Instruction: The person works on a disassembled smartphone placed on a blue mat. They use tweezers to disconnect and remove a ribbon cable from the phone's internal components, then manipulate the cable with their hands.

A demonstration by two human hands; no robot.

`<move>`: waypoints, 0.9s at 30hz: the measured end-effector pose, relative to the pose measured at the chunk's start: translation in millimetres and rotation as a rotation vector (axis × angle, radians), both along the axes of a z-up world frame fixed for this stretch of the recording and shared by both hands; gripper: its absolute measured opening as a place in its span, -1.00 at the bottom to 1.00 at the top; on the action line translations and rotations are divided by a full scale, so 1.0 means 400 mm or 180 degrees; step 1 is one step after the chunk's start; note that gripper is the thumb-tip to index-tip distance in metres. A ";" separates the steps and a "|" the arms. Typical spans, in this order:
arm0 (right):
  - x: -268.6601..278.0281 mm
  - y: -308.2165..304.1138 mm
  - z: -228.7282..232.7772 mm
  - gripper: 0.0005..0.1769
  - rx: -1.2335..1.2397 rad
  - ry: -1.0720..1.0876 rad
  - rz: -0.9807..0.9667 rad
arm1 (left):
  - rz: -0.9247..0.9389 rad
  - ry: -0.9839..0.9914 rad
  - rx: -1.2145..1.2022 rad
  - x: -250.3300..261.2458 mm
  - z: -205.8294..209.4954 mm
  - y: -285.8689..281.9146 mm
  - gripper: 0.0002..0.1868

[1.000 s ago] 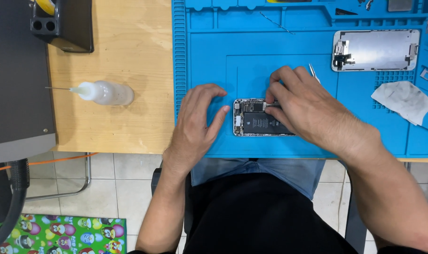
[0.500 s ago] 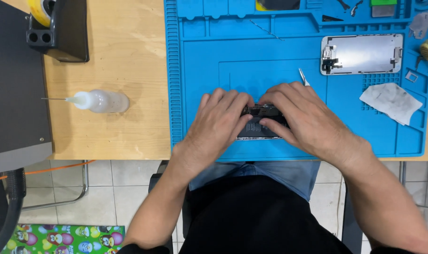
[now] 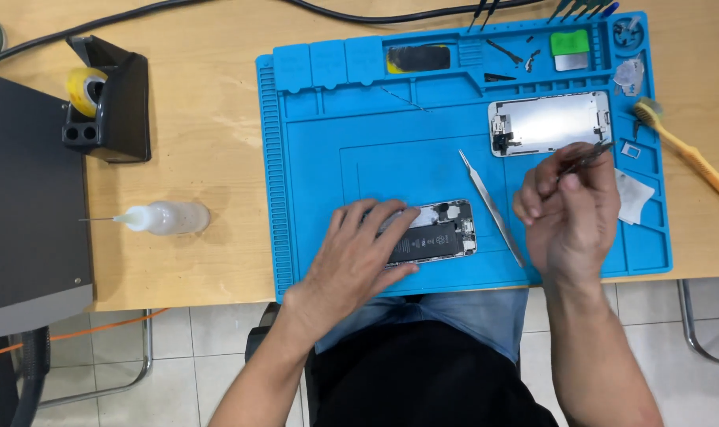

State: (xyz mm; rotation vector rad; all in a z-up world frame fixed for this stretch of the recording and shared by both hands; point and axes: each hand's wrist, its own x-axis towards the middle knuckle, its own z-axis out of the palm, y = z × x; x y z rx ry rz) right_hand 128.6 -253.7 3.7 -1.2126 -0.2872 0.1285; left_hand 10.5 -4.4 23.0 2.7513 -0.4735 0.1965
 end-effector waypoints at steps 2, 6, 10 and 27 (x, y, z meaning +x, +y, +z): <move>-0.002 -0.007 0.034 -0.65 0.0199 0.0333 0.0257 | 0.0064 -0.0147 0.0009 0.001 0.005 0.000 -0.24; -0.011 -0.031 0.017 -0.74 0.0922 0.0795 0.0642 | 0.0549 -0.0332 -0.0112 -0.011 -0.012 0.067 -0.27; -0.029 -0.036 -0.036 -0.55 0.1065 0.0835 0.0324 | 0.1326 -0.0462 -0.0310 -0.012 0.004 0.065 -0.34; 0.028 -0.649 -0.301 -0.62 -0.1441 -0.1782 -0.3989 | 0.0944 0.0511 -0.2613 0.000 -0.048 -0.047 -0.76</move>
